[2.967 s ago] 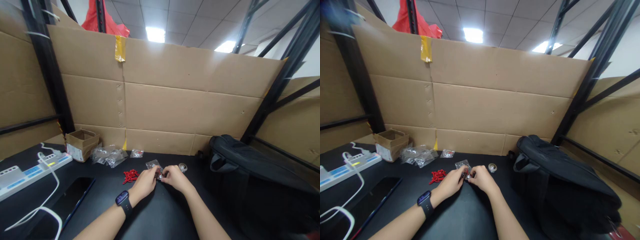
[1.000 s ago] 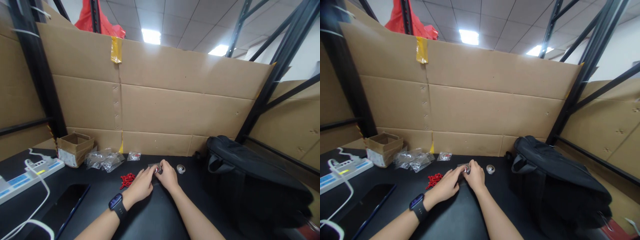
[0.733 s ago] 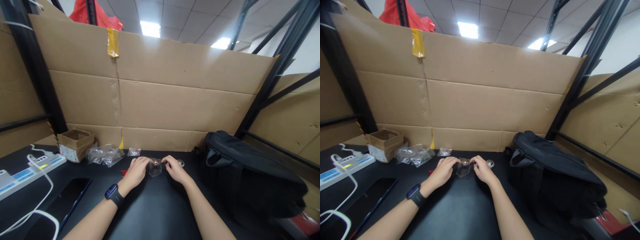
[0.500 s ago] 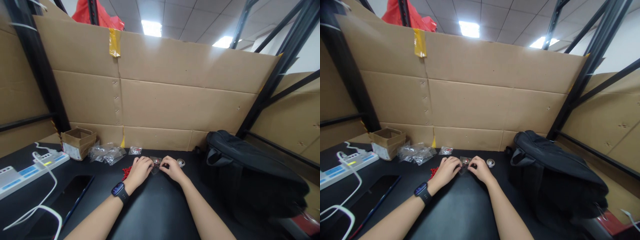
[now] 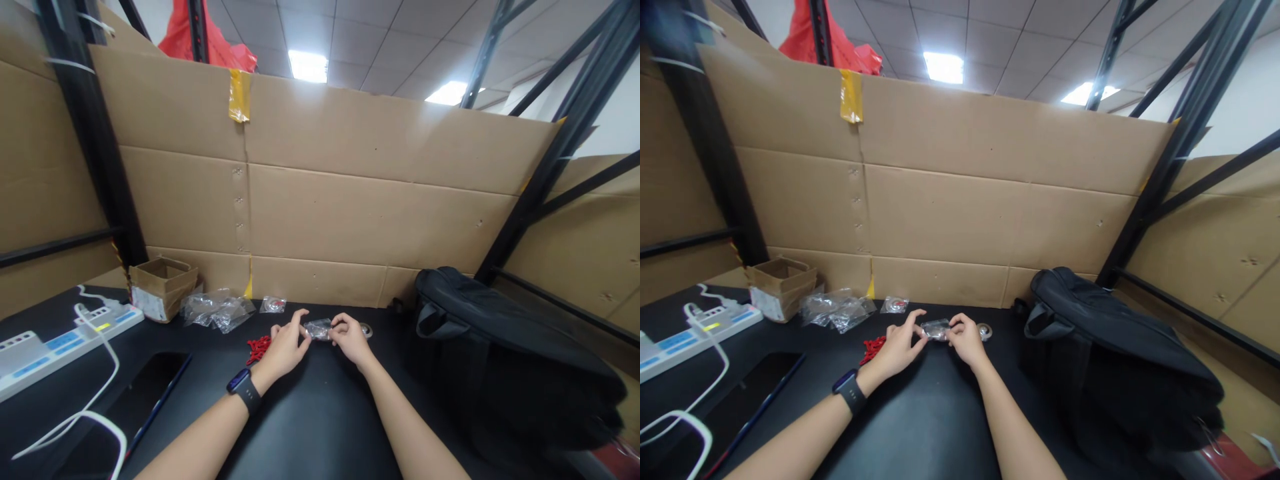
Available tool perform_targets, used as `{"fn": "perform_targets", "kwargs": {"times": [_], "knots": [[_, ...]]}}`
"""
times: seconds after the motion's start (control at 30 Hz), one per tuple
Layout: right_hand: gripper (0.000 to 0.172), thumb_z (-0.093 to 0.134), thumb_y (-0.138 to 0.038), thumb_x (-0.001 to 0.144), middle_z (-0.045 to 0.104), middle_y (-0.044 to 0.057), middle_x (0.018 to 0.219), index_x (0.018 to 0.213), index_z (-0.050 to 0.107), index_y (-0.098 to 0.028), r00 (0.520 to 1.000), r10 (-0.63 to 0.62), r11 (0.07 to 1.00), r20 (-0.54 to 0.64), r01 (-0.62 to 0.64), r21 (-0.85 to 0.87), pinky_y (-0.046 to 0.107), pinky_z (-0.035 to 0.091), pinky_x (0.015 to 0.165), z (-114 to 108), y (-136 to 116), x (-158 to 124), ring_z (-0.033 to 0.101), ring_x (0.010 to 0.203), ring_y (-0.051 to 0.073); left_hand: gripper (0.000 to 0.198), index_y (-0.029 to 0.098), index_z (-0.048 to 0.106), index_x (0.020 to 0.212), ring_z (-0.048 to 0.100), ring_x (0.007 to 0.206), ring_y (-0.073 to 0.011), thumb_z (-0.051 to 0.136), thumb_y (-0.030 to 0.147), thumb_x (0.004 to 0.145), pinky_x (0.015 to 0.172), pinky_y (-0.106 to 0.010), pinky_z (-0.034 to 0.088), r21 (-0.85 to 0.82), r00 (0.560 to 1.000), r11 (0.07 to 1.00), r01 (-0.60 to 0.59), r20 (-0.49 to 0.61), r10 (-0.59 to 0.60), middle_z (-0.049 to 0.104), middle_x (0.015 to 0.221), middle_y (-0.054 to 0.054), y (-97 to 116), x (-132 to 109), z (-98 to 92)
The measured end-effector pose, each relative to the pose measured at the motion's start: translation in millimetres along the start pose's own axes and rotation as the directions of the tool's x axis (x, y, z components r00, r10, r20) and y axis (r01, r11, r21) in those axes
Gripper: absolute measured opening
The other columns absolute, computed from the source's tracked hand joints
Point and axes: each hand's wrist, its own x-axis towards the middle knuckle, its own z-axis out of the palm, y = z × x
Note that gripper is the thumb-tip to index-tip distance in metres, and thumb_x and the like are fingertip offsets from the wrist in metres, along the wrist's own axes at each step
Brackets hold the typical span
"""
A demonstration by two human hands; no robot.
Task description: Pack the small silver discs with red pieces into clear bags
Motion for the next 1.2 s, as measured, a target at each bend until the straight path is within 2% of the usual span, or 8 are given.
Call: {"fn": "perform_targets", "kwargs": {"times": [0.2, 0.33, 0.47, 0.6, 0.73, 0.93, 1.07, 1.2], "knots": [[0.035, 0.072, -0.033, 0.067, 0.067, -0.004, 0.063, 0.093, 0.051, -0.022, 0.999, 0.037, 0.999, -0.019, -0.036, 0.034, 0.021, 0.042, 0.048, -11, -18, -3, 0.062, 0.050, 0.015, 0.050, 0.028, 0.033, 0.137, 0.066, 0.096, -0.0204, 0.050, 0.020, 0.091, 0.097, -0.043, 0.034, -0.049, 1.000, 0.999, 0.003, 0.009, -0.003, 0.071, 0.093, 0.002, -2, 3, 0.5], [0.028, 0.069, -0.027, 0.068, 0.067, -0.004, 0.061, 0.091, 0.053, -0.022, 0.997, 0.071, 0.997, 0.039, -0.072, 0.028, 0.022, 0.041, 0.048, -12, -19, -3, 0.058, 0.049, 0.014, 0.040, 0.030, 0.040, 0.132, 0.065, 0.096, -0.0202, 0.045, 0.021, 0.094, 0.094, -0.040, 0.037, -0.042, 0.998, 0.998, 0.043, 0.046, -0.041, 0.070, 0.091, 0.002, 0, 3, -5.2], [0.016, 0.058, -0.017, 0.074, 0.066, -0.001, 0.063, 0.086, 0.068, -0.019, 0.993, -0.014, 0.976, 0.113, 0.038, -0.214, 0.025, 0.045, 0.056, -7, -13, -5, 0.057, 0.052, 0.014, 0.033, 0.031, 0.058, 0.121, 0.059, 0.104, -0.0226, 0.036, 0.020, 0.099, 0.092, -0.041, 0.037, 0.130, 0.996, 0.991, -0.029, 0.085, 0.018, 0.069, 0.103, -0.004, 4, -1, -2.3], [0.033, 0.057, -0.009, 0.073, 0.067, 0.004, 0.081, 0.098, 0.075, -0.022, 0.963, -0.165, 0.803, 0.214, 0.257, -0.538, 0.029, 0.048, 0.072, -4, -16, -15, 0.061, 0.071, 0.017, 0.031, 0.029, 0.063, 0.120, 0.051, 0.117, -0.0280, 0.041, 0.028, 0.098, 0.096, -0.046, 0.036, 0.279, 0.984, 0.947, -0.159, 0.117, 0.131, 0.063, 0.116, -0.009, 6, -7, 2.1], [0.041, 0.070, -0.012, 0.067, 0.064, 0.009, 0.115, 0.105, 0.073, -0.024, 0.930, -0.254, 0.644, 0.267, 0.369, -0.671, 0.036, 0.045, 0.091, -3, -23, -24, 0.057, 0.105, 0.026, 0.043, 0.025, 0.058, 0.128, 0.029, 0.140, -0.0348, 0.059, 0.027, 0.086, 0.107, -0.052, 0.027, 0.346, 0.978, 0.915, -0.208, 0.106, 0.182, 0.049, 0.142, -0.012, 6, -8, 8.0], [0.017, 0.062, -0.022, 0.087, 0.073, 0.004, 0.095, 0.101, 0.071, -0.025, 0.953, -0.197, 0.729, 0.230, 0.300, -0.615, 0.035, 0.044, 0.086, -1, -27, -19, 0.064, 0.093, 0.022, 0.025, 0.023, 0.063, 0.107, 0.048, 0.124, -0.0286, 0.043, 0.017, 0.095, 0.100, -0.049, 0.027, 0.306, 0.990, 0.942, -0.139, 0.072, 0.122, 0.068, 0.111, -0.009, 7, -4, 7.9], [0.022, 0.055, -0.031, 0.093, 0.072, 0.003, 0.084, 0.109, 0.069, -0.022, 0.966, -0.155, 0.833, 0.207, 0.241, -0.498, 0.030, 0.045, 0.077, -5, -33, -18, 0.065, 0.078, 0.019, 0.018, 0.026, 0.059, 0.110, 0.059, 0.103, -0.0229, 0.047, 0.023, 0.097, 0.091, -0.040, 0.029, 0.217, 0.999, 0.976, -0.011, 0.051, 0.000, 0.071, 0.101, -0.004, 4, -4, 1.1], [0.041, 0.076, -0.034, 0.078, 0.068, 0.006, 0.113, 0.118, 0.068, -0.030, 0.952, -0.190, 0.766, 0.242, 0.297, -0.569, 0.037, 0.042, 0.090, -2, -35, -22, 0.059, 0.106, 0.025, 0.032, 0.028, 0.052, 0.124, 0.061, 0.101, -0.0229, 0.053, 0.021, 0.093, 0.089, -0.037, 0.028, 0.209, 0.999, 0.978, -0.019, 0.036, 0.011, 0.072, 0.087, -0.001, 6, -4, -3.9]]}}
